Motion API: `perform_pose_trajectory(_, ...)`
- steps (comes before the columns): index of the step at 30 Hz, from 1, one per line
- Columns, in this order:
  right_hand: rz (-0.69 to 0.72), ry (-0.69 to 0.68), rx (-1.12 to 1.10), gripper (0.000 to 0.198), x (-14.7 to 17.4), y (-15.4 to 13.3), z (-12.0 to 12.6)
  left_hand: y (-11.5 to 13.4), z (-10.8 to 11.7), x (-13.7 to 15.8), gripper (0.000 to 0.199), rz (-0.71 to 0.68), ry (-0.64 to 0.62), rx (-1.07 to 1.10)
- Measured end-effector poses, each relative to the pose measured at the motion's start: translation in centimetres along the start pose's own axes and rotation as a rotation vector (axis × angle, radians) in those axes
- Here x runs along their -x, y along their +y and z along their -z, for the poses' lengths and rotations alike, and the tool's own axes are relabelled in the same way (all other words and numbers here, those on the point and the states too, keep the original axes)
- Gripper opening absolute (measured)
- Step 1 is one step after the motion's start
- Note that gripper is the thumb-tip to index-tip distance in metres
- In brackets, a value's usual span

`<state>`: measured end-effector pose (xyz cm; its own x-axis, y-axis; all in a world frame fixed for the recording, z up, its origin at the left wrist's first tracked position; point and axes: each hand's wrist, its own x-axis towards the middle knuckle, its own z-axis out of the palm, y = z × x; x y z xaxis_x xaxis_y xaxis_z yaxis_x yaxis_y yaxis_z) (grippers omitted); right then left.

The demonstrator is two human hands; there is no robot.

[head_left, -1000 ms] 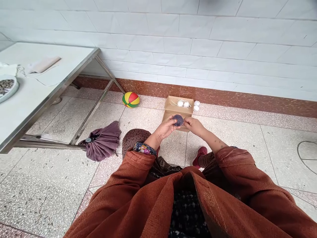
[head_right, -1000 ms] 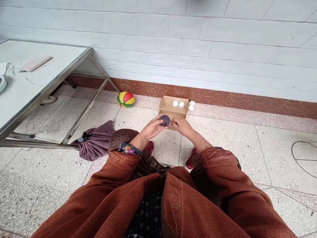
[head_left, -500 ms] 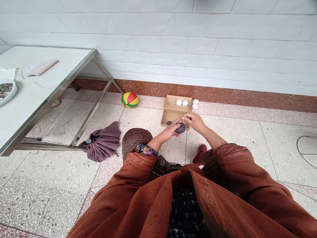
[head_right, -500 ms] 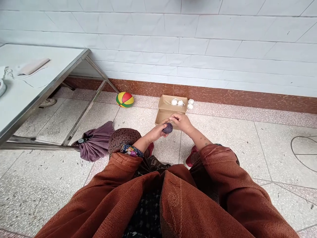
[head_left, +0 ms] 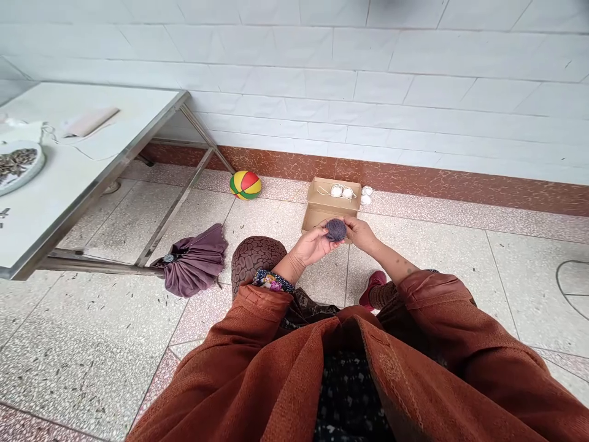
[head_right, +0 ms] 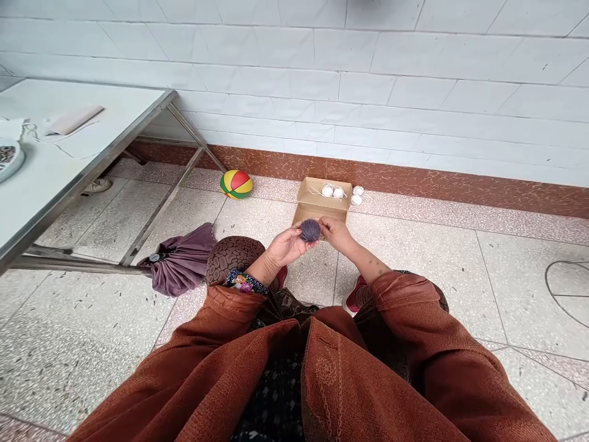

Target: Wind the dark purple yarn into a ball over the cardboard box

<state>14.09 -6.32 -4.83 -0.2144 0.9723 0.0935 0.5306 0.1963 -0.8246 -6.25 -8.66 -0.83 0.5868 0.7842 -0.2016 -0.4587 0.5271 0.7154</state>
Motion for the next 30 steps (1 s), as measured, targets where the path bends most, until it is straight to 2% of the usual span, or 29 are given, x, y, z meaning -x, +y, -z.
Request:
perform_pose_trajectory(6, 0.092, -0.121, 0.082, 0.018, 1.0, -0.1, 0.5, -0.1, 0.9, 0.6, 0.058, -0.104, 0.103, -0.111)
perform_pose_trajectory(10, 0.261, -0.239, 0.036, 0.027, 2.2, -1.4, 1.5, -0.8, 2.2, 0.0, 0.060, -0.192, 0.281, -0.241)
perform_pose_trajectory(13, 0.312, -0.242, -0.021, 0.033, 2.8, -2.5, 2.2, -1.7, 3.0, -0.7, 0.058, -0.213, 0.398, -0.395)
perform_pose_trajectory(15, 0.317, -0.201, -0.037, 0.034, 2.8, -2.9, 2.6, -2.4, 3.2, -1.0, 0.056, -0.188, 0.382, -0.489)
perform_pose_trajectory(18, 0.293, -0.080, -0.025, 0.031, 2.5, -2.8, 2.9, -3.0, 2.7, -0.7, 0.056, -0.133, 0.258, -0.561)
perform_pose_trajectory(21, 0.237, 0.036, -0.013, 0.028, 2.0, -2.2, 2.8, -2.9, 1.9, 0.1, 0.059, -0.101, 0.086, -0.494)
perform_pose_trajectory(23, 0.203, 0.074, -0.024, 0.027, 1.7, -1.7, 2.5, -2.6, 1.4, 0.6, 0.060, -0.092, 0.019, -0.401)
perform_pose_trajectory(25, 0.164, 0.082, -0.034, 0.025, 1.6, -1.2, 2.0, -2.3, 1.0, 0.9, 0.061, -0.100, 0.028, -0.296)
perform_pose_trajectory(27, 0.112, 0.061, -0.025, 0.025, 1.6, -0.8, 1.5, -2.0, 0.8, 1.0, 0.063, -0.121, 0.089, -0.203)
perform_pose_trajectory(30, 0.088, -0.028, 0.021, 0.025, 2.0, -0.6, 0.7, -1.9, 0.9, 0.9, 0.063, -0.166, 0.192, -0.129)
